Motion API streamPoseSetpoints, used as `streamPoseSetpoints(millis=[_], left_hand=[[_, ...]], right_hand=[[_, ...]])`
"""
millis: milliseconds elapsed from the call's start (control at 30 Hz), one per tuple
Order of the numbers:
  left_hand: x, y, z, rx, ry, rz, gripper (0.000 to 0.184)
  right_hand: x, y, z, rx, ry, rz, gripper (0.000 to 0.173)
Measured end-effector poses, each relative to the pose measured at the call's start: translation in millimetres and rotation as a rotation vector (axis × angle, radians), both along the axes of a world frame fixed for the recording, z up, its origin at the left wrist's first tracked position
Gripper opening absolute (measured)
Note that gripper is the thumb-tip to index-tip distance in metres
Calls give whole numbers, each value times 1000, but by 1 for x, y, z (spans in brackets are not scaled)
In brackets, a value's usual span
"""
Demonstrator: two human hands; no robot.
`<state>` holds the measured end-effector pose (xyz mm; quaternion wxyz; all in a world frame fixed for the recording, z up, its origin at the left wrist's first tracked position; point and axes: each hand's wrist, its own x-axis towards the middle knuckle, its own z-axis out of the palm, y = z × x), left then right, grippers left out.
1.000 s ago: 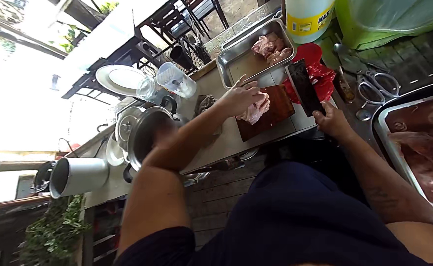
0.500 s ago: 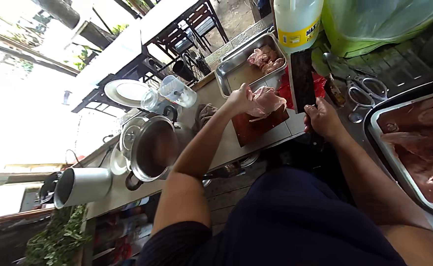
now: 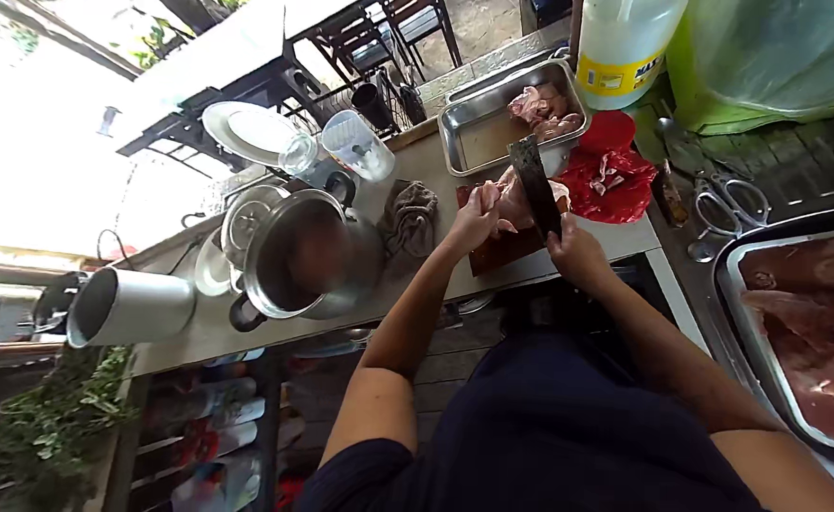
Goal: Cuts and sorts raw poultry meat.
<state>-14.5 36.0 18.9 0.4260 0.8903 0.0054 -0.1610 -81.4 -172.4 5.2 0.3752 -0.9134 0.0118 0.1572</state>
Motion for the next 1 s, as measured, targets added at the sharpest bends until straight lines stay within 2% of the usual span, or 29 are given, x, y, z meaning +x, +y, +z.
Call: streamPoseSetpoints(millis=[67,133,200,267,333,367,467,567,667,900,1000], left_hand=[[0,-1,10,110,10,-61,73],[2,-6,27,293,-8,-129,83],[9,-10,36,459,-39,-218,76],[16,-15,43,536,-74,-260,58],[18,-18,47,527,-94,-254,43],[16,-17,46,508,-101,-245,41],[10,-9,32,407,-110,-249,45],[5,-2,13,357,-151,-245,41],[1,-6,13,384,-145,-227,43],[-5,-11,10,418,-91,-193,46],[-12,-6,2,339,-201,-186,46]], right_hand=[[5,-5,4,27,16,2,36],[7,-7,13,84,36,-6,39],[3,0,22,132,41,-22,37],[-2,11,30,134,37,-19,35],[-7,20,35,90,59,15,34],[-9,23,35,60,67,39,34],[-22,28,40,-77,87,89,32],[-45,37,51,-241,145,108,39],[-58,46,56,-329,177,83,44],[-33,62,68,-384,244,91,42],[-18,65,69,-377,242,95,39]])
